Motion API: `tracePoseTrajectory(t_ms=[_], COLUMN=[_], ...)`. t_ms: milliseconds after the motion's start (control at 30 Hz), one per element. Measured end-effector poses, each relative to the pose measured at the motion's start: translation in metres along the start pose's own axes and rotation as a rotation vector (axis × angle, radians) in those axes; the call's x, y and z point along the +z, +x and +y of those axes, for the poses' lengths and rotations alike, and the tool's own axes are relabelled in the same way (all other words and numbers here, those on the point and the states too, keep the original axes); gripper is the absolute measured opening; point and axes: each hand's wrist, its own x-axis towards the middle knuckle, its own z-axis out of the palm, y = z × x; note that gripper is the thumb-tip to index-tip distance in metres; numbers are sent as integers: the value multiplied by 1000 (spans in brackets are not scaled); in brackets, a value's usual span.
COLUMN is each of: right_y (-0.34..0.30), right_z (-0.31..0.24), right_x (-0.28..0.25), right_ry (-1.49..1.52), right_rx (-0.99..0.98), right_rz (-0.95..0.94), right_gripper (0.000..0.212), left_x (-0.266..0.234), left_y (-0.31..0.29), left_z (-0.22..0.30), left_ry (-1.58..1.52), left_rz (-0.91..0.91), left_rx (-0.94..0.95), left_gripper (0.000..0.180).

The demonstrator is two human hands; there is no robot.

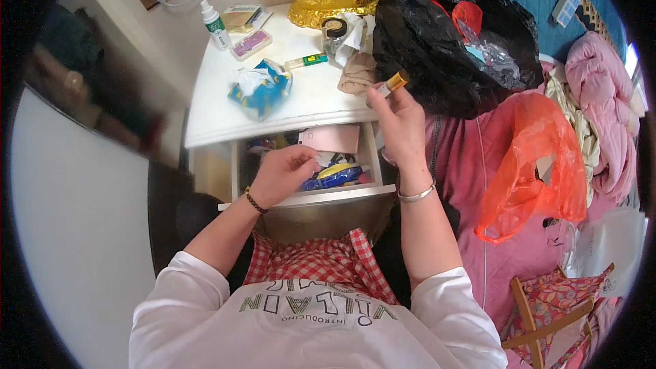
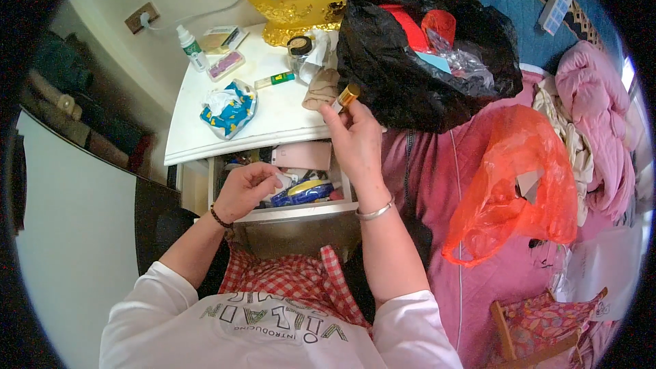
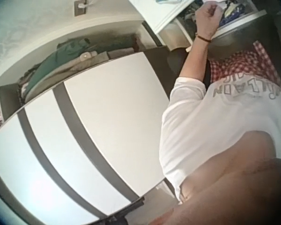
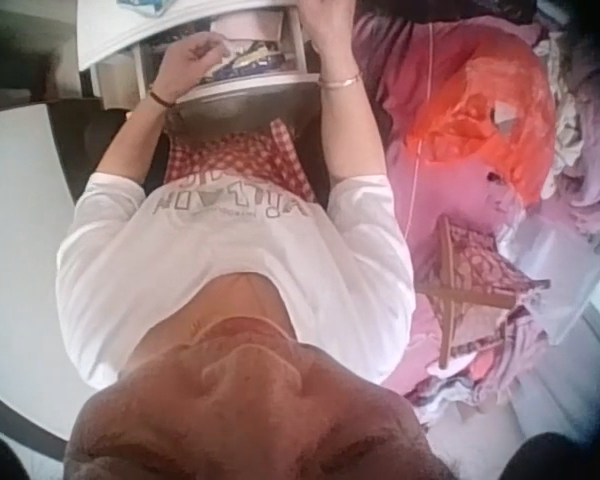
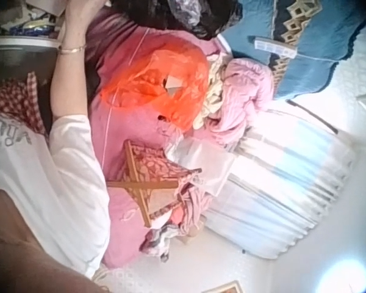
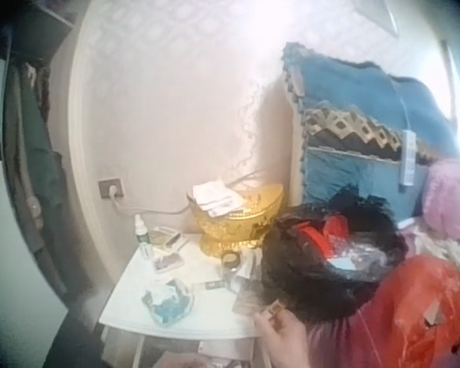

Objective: The person sorts through items in a nightstand drawer, handles money and small packets, and then moves items on top of the nightstand and onto a bed, including placing a red bag into a basket.

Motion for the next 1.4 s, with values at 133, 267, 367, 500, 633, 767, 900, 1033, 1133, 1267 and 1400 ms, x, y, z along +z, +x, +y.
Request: tracePoseTrajectory(t_ms=[133, 267, 367, 500, 633, 767, 900, 1033, 1133, 1267, 1400], right_y=[-10, -17, -20, -22, -16, -14, -12, -11, -13, -23, -41], right_z=[-12, -14, -12, -19, -23, -26, -19, -21, -28, -19, -28], right_x=[-4, 2, 3, 5, -4, -6, -7, -7, 3, 12, 30], right_ry=[-166, -218, -283, -289, -230, -269, -255, -246, -212, -228, -233], right_rx=[5, -7, 24, -13, -28, -77, -88, -67, -69, 4, 27], right_rz=[-101, -171, -213, -212, -189, -186, -129, -97, -124, -245, -528], right_gripper=[32, 33, 34, 33, 30, 30, 30, 30, 30, 32, 33], left_x=[-5, -17, -1, 10, -1, -8, -19, -11, 0, 14, 13], left_y=[8, 59, 111, 197, 207, 199, 148, 58, 13, 6, 12], left_z=[37, 135, 193, 207, 199, 180, 174, 109, 36, 15, 18], left_ry=[-400, -51, -1, 668, 941, 526, 300, 261, 138, 37, 173], left_rz=[54, 299, 304, 84, -365, 51, 304, 330, 188, 219, 173], left_rx=[-45, 515, 706, 897, 721, 921, 923, 553, 227, 208, 336], left_gripper=[15, 14, 14, 22, 24, 20, 20, 12, 15, 43, 56])
